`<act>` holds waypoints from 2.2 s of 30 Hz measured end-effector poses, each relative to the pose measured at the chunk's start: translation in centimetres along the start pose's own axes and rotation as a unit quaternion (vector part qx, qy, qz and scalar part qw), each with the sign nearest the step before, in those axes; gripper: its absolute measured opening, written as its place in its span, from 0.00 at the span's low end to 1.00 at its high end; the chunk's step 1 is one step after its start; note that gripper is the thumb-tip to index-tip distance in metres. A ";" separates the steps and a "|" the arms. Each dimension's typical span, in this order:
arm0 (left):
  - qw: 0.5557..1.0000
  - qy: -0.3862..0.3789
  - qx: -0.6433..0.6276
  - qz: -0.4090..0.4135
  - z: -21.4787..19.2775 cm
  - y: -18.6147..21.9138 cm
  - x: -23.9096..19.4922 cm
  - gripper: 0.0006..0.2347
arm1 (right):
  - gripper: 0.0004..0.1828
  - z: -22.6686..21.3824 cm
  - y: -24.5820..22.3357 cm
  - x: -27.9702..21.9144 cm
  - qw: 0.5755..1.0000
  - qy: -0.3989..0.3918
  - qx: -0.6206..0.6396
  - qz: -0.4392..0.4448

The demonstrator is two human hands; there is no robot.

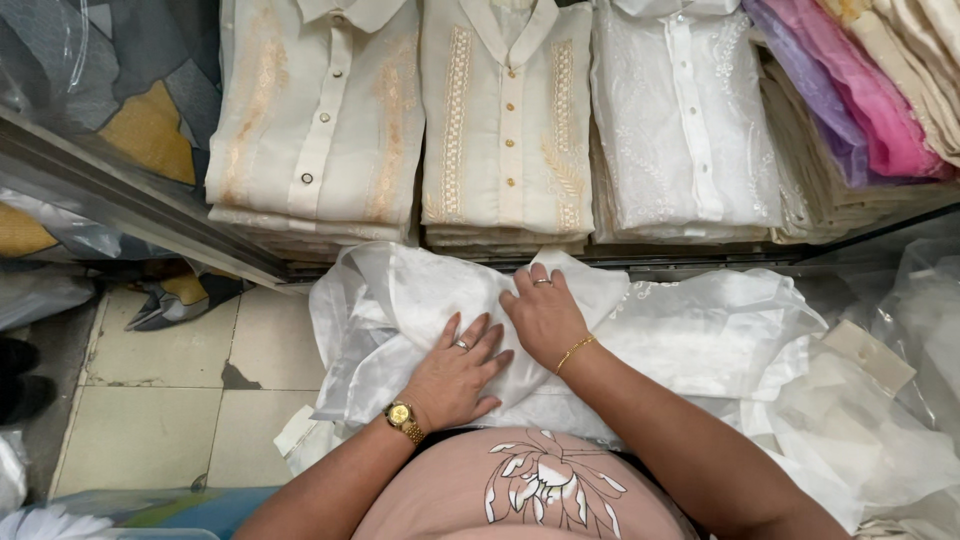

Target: The person folds a white lace garment on their lap, smoothing and aligning the fabric before placing it on a glass display shelf with other folded shirts.

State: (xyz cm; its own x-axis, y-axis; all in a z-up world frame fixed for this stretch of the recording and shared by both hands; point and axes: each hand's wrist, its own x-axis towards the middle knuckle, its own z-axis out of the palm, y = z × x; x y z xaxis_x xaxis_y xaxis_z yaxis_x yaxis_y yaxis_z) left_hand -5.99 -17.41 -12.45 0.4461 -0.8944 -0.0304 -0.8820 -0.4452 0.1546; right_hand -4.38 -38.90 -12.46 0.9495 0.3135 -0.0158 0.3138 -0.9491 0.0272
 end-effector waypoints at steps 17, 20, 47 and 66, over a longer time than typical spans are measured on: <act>0.999 -0.052 -0.008 -0.013 -0.2 -0.1 0.2 0.29 | 0.11 0.4 13.3 -10.9 0.960 0.046 -0.112 0.253; 0.998 -0.055 -0.005 -0.018 -0.1 -0.2 0.1 0.29 | 0.27 -2.4 12.1 -13.9 0.956 0.073 -0.091 0.269; 0.998 0.033 -0.021 0.052 0.3 -1.1 -0.6 0.28 | 0.27 5.7 15.1 -25.1 0.339 0.185 0.739 0.552; 0.997 0.058 -0.029 0.049 1.6 -1.0 -0.3 0.26 | 0.15 -2.2 19.4 -22.3 0.530 0.274 0.634 0.493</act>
State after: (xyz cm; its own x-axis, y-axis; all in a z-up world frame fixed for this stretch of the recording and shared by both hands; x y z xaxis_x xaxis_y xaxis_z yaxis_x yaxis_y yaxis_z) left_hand -5.52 -16.74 -14.21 0.3759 -0.9210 0.1024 -0.9133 -0.3496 0.2089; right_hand -19.43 -64.18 -9.38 0.6169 -0.7208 -0.3160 -0.2625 0.1900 -0.9460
